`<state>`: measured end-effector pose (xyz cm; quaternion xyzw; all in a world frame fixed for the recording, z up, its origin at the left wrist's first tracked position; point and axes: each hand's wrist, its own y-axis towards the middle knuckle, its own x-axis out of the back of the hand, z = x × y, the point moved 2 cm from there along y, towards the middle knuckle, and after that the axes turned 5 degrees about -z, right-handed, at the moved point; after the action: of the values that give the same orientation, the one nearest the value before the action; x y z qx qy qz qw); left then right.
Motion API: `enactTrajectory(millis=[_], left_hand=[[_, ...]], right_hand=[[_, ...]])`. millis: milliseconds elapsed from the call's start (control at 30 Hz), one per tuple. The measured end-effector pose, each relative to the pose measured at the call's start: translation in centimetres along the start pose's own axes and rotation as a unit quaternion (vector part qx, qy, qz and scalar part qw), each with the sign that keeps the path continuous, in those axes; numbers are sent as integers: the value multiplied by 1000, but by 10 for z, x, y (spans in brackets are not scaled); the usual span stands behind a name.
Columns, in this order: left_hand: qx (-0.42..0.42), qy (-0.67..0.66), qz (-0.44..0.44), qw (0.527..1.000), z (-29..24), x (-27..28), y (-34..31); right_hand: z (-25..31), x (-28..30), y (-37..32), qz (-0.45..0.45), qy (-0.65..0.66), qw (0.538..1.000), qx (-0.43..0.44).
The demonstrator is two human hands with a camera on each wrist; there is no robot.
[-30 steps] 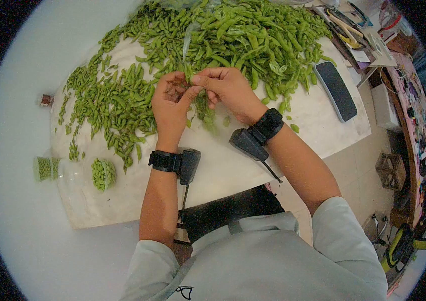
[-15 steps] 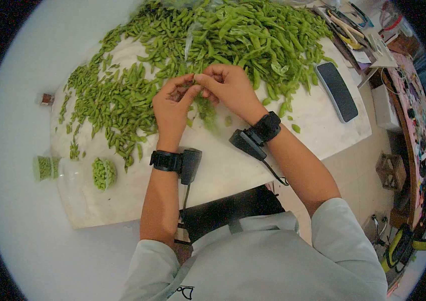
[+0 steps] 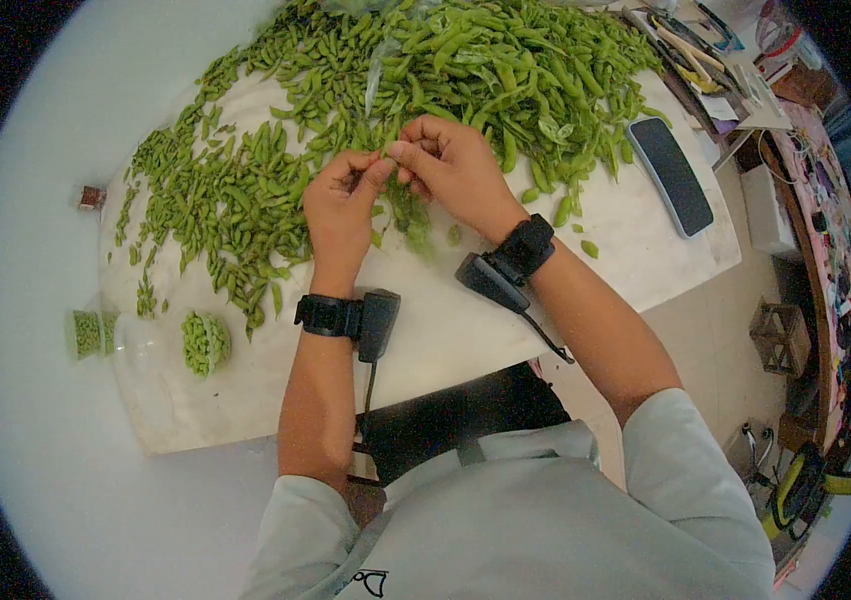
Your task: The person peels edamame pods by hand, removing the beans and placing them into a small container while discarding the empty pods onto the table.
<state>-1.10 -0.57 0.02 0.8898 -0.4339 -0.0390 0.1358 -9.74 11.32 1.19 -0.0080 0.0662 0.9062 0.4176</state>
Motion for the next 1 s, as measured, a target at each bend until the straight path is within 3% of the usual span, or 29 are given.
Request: enactTrajectory(millis=[367, 467, 1000], left_hand=[[45, -141, 29, 989, 2, -5, 2], [93, -150, 15, 984, -3, -5, 0], [62, -180, 10, 982, 0, -1, 1]], right_hand=[[-3, -1, 0, 20, 83, 996, 13], [-5, 1, 2, 10, 57, 998, 23], [2, -6, -3, 16, -65, 997, 30]])
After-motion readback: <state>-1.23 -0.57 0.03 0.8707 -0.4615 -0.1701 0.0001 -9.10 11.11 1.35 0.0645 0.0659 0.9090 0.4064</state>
